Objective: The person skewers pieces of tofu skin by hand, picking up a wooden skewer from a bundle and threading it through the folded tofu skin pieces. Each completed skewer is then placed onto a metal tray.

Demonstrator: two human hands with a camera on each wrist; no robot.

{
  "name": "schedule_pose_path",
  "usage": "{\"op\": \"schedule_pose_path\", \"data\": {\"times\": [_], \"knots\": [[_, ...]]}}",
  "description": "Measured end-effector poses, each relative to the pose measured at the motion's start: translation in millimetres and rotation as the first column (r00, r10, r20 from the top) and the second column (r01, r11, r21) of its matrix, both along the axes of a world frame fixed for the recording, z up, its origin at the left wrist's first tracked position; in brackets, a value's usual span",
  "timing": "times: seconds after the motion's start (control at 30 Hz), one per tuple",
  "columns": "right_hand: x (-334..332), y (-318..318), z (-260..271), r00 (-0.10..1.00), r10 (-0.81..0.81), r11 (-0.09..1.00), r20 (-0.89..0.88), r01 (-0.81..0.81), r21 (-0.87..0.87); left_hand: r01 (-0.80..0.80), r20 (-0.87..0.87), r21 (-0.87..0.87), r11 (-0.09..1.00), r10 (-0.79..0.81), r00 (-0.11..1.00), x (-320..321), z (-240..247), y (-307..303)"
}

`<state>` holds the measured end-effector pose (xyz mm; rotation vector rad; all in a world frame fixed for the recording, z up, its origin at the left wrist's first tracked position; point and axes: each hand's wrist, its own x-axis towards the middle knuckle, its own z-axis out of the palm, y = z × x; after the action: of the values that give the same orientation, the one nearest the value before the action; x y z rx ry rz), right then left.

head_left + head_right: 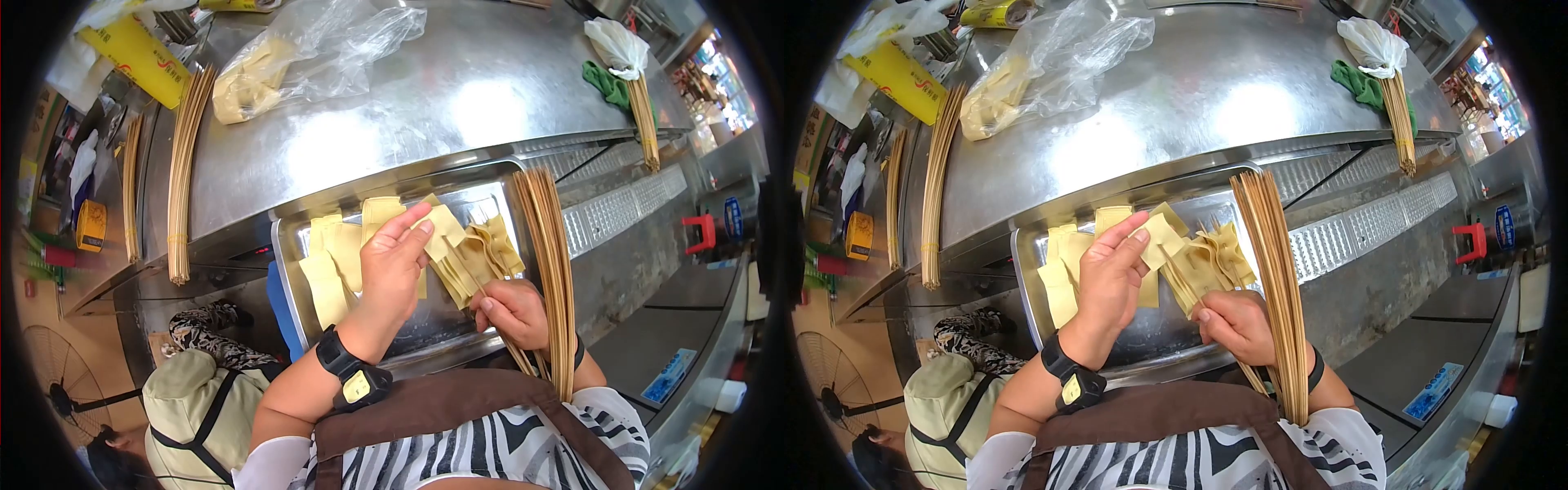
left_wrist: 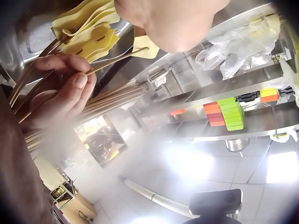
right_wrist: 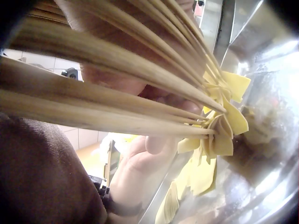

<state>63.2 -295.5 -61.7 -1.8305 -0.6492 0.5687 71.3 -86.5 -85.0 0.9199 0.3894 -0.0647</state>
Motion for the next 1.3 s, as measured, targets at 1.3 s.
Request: {"op": "schedule_pose_path", "data": {"times": [1.3], "knots": [[2.7, -2.9, -2.4, 0.998, -0.035, 0.999, 0.051, 0.035, 0.008, 0.239, 0.05, -0.024, 0.971, -0.237, 0.97, -23.4, 4.3, -18.1]]}}
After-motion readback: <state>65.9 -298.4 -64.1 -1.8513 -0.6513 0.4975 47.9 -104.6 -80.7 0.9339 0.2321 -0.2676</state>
